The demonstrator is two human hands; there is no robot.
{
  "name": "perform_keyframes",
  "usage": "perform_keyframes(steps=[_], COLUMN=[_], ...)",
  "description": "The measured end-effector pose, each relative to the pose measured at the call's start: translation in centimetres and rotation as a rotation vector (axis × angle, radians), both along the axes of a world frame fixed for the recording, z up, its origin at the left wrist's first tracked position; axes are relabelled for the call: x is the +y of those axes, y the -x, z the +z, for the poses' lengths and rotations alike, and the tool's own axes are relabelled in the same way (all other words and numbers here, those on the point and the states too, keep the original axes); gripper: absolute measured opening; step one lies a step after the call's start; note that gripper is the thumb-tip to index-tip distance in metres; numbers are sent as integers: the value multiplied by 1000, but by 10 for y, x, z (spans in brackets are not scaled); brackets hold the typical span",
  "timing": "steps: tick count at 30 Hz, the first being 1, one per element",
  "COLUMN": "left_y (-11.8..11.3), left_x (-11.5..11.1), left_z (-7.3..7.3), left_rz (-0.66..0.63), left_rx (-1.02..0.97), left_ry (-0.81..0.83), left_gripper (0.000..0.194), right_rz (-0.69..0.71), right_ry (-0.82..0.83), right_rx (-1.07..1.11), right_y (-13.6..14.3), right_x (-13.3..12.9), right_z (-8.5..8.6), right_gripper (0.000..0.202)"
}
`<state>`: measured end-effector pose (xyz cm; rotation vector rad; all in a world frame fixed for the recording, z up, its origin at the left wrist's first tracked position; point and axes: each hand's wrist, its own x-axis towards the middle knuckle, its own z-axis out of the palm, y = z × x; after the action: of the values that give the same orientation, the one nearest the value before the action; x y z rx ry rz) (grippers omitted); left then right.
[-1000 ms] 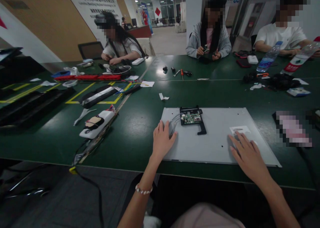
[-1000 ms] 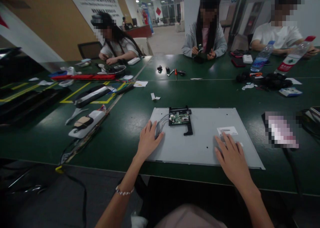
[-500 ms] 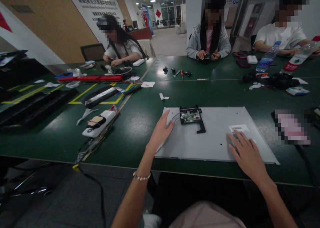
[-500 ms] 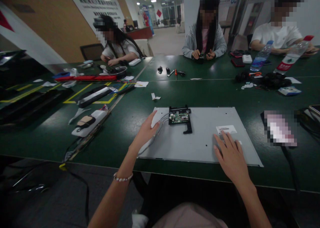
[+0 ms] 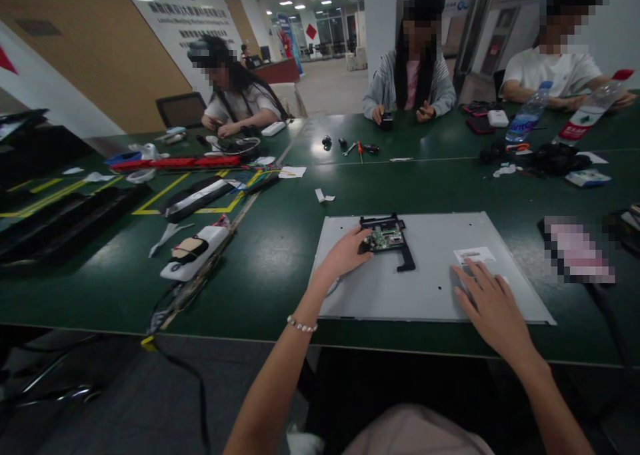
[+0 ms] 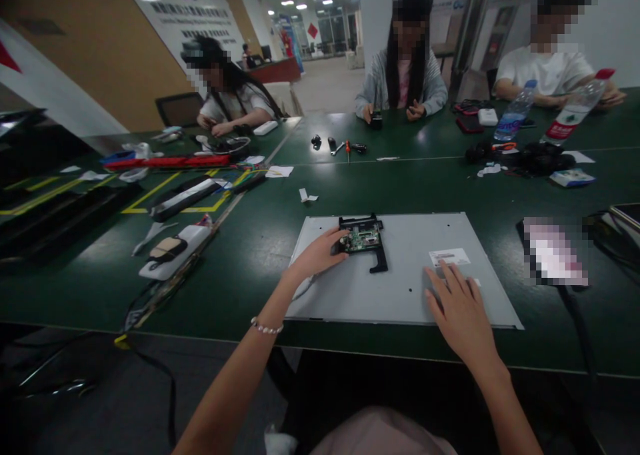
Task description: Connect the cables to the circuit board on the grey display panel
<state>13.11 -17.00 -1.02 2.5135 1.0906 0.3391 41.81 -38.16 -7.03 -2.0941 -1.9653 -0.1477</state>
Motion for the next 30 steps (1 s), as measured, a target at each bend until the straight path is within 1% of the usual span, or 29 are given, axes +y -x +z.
perform_keyframes(steps=[4,8,13,16,19,21,23,26,28,30], left_y=[-10,-21,-29,-33,-36,-39,-42,-42,-35,-21], left_x=[-21,-39,-55,-63,-68,-72,-75,-78,-76,-66], left_z=[3,0,-5,-3,-1,-1,-2,-4,-2,3], left_rz=[-25,3,64,116,120,114,113,104,83,91], left_rx=[2,27,31,39,47,50,50,42,26,2], left_ry=[19,17,19,49,87,100,102,102,112,97], left_gripper=[60,62,61,60,61,61,60,64,71,76], right_rz=[-10,0,-1,5,20,46,89,176,250,309], right_ry=[0,-2,-4,0,9,-2,-26,-36,-13,9], right_rx=[-9,6,39,54,118,223,350,466,478,477], right_y=[0,0,1,-1,-7,-9,-7,8,22,33], right_x=[0,0,0,0,2,6,14,28,36,41], right_z=[0,2,2,0,2,7,15,30,37,39], right_gripper=[49,49,50,49,47,49,51,52,51,50])
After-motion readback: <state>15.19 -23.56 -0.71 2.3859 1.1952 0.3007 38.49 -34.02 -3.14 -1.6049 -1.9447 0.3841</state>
